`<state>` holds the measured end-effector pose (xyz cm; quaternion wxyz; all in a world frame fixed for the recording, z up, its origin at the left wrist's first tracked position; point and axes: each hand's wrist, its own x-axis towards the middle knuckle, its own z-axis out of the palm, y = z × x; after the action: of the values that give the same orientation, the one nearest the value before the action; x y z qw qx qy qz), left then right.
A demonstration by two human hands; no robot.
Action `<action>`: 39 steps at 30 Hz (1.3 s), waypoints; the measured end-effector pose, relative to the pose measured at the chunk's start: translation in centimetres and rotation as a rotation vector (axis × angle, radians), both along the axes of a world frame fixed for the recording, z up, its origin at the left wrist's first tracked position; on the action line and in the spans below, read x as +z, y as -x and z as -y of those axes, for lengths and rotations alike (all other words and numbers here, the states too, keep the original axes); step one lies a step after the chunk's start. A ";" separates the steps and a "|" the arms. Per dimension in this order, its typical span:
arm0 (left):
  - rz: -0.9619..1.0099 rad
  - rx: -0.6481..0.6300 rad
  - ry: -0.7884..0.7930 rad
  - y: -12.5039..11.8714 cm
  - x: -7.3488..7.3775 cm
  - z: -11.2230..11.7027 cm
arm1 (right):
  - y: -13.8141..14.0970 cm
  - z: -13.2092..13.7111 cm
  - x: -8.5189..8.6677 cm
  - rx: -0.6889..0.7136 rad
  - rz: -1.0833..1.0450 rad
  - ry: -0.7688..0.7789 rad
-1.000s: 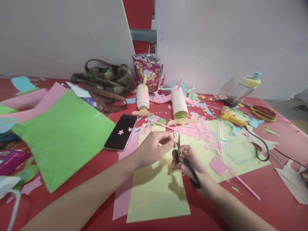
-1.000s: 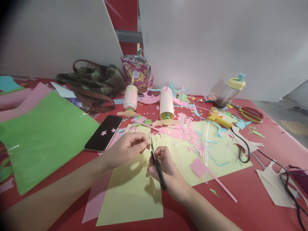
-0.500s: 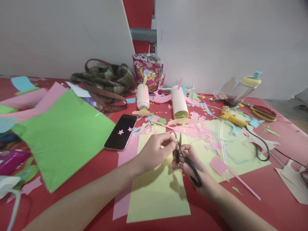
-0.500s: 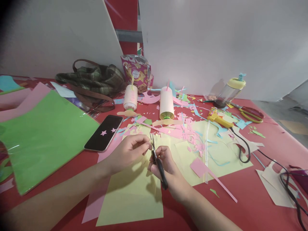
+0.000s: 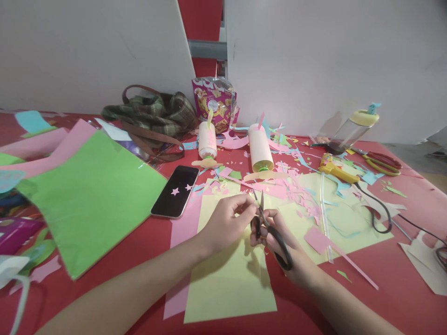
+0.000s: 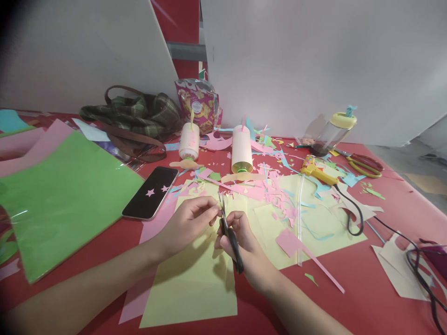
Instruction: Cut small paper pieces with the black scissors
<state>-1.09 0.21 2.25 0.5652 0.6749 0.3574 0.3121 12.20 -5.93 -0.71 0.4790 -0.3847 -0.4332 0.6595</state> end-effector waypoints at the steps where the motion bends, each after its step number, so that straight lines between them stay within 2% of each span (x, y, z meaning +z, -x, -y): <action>1: 0.000 -0.001 0.003 0.0 0.0 0.0 | 0.0 0.0 0.0 -0.001 0.004 -0.003; 15: -0.041 0.009 -0.043 0.1 0.2 -0.2 | 0.0 0.0 0.2 0.002 0.066 -0.015; 28: -0.103 -0.037 -0.116 0.5 0.6 -0.9 | 0.0 -0.1 0.3 0.031 0.000 -0.016; 39: -0.246 -0.132 -0.162 1.3 1.3 -1.7 | -0.1 -0.1 0.0 0.080 0.031 -0.014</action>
<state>-2.42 1.95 3.56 0.4802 0.7733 0.3526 0.2171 12.28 -5.85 -0.70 0.4484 -0.3738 -0.4601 0.6689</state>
